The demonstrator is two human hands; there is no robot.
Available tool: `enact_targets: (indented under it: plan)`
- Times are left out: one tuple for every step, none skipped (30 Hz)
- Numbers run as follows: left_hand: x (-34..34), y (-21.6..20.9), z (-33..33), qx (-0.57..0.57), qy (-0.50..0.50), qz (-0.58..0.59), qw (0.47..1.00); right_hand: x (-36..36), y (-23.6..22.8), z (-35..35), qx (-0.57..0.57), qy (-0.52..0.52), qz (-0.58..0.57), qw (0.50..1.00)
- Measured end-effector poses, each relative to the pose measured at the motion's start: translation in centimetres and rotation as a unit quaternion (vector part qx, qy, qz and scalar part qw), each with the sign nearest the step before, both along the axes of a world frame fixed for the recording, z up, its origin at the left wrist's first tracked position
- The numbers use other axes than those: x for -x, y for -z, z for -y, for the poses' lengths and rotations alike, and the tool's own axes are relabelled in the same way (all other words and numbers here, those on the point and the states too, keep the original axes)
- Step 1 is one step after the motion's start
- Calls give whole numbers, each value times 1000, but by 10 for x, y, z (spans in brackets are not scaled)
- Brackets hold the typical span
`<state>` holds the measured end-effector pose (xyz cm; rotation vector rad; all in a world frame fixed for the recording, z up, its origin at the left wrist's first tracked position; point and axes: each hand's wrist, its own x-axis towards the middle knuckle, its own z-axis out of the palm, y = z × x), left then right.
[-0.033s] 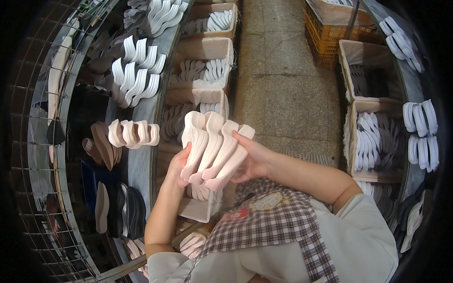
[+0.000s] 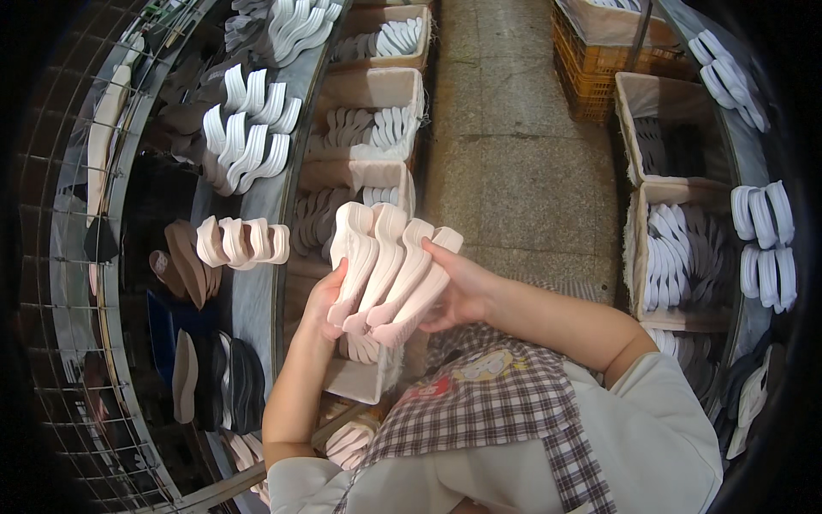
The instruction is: The person repeatedly picks up stacks of pink slippers from a shelf, aligns them, and places them back. They occasionally use a small brush to clean the sole of a slipper before restacking. The slippers are handled in groups and placed into bins or back onto the shelf.
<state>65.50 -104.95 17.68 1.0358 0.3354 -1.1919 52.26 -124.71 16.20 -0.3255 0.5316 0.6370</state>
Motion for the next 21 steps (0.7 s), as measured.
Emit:
enact_targets:
  plan:
    - [0,0,-1,0,7,4,1000,1,1,0,-4,2,-6,1000]
    - [1,1,-1,3,14,6,1000,2,3,-1,-7,1,-4,1000]
    - [1,1,-2,-2,14,9,1000,2,4,-1,-9,1,-7,1000]
    - [1,1,-2,-4,14,10,1000,3,6,-1,-9,3,-10,1000]
    - [2,1,-2,7,15,6,1000,3,7,-1,-12,2,-13,1000]
    - [2,1,-2,-6,15,11,1000,3,8,-2,-13,3,-14,1000]
    - [2,1,-1,-6,17,12,1000,4,10,-2,-13,8,-15,1000]
    - [2,2,-1,-7,18,12,1000,4,11,-2,-15,5,-15,1000]
    - [2,2,-1,-6,17,10,1000,4,12,-1,-15,5,-15,1000]
    - [2,2,0,-4,16,9,1000,4,12,-1,-16,5,-14,1000]
    - [2,3,0,-7,11,-1,1000,4,12,-1,-16,5,-14,1000]
    - [2,2,0,-2,15,6,1000,4,12,0,-16,5,-14,1000]
    - [2,2,1,-1,16,5,1000,4,10,0,-17,6,-14,1000]
    - [3,1,1,1,14,1,1000,3,8,1,-7,4,10,1000]
    - [3,0,0,5,13,29,999,2,5,1,4,4,34,999]
    - [5,-1,-1,10,12,55,998,1,2,2,30,10,33,999]
    - [7,-2,-1,37,12,74,997,2,-3,4,18,54,92,994]
    - [8,-3,-2,39,3,111,993,1,-7,4,74,80,109,988]
    - [11,-4,-3,62,-6,140,988,0,-12,3,133,114,114,978]
    - [13,-4,-4,117,-13,169,979,-1,-18,3,193,139,116,964]
    - [14,-4,-4,112,-34,190,975,-1,-22,6,215,149,159,952]
